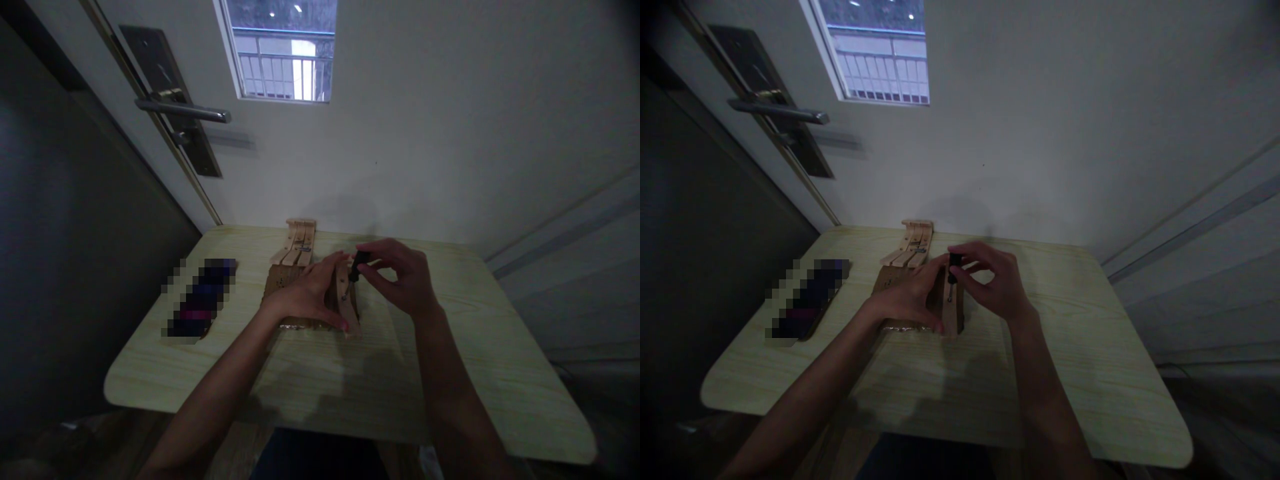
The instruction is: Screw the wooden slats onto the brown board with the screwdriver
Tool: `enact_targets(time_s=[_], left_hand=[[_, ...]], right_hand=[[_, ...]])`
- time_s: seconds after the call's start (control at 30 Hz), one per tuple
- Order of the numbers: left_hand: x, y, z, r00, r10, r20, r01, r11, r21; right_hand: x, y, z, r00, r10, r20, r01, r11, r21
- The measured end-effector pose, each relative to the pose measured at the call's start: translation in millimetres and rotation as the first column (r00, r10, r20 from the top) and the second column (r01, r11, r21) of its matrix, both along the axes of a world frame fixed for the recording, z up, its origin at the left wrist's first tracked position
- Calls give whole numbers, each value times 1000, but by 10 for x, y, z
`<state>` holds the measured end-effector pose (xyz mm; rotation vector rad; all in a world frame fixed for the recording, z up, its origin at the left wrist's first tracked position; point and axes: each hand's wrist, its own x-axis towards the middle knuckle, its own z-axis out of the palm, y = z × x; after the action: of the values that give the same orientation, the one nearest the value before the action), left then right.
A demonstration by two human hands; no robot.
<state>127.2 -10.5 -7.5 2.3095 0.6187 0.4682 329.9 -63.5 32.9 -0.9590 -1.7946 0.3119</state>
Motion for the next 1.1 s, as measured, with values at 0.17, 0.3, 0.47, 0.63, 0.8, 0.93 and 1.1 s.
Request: enact_targets(time_s=[0.17,0.3,0.47,0.63,0.8,0.93,1.1], left_hand=[[-20,17,-8,1000,-11,-18,11,1000,-24],[-28,18,40,1000,-17,-2,17,998,-58],[2,-180,147,993,115,12,-116,993,16],[1,-421,88,974,183,-135,-185,983,2],[-15,-445,55,965,141,-220,-152,988,-34],[-24,-417,75,960,95,-262,-110,993,-46],[-30,-405,33,967,89,-239,-95,995,-15]], right_hand=[[8,-12,12,1000,21,-16,-22,999,-23],[5,-21,32,999,29,-25,-31,998,-48],[-5,-15,38,998,33,-61,-38,996,-85],[-10,-13,45,997,36,-67,-43,993,-112],[1,-7,35,997,40,-68,-48,991,-129],[6,-10,36,998,38,-53,-44,993,-112],[-2,-14,51,998,35,-43,-40,995,-97]])
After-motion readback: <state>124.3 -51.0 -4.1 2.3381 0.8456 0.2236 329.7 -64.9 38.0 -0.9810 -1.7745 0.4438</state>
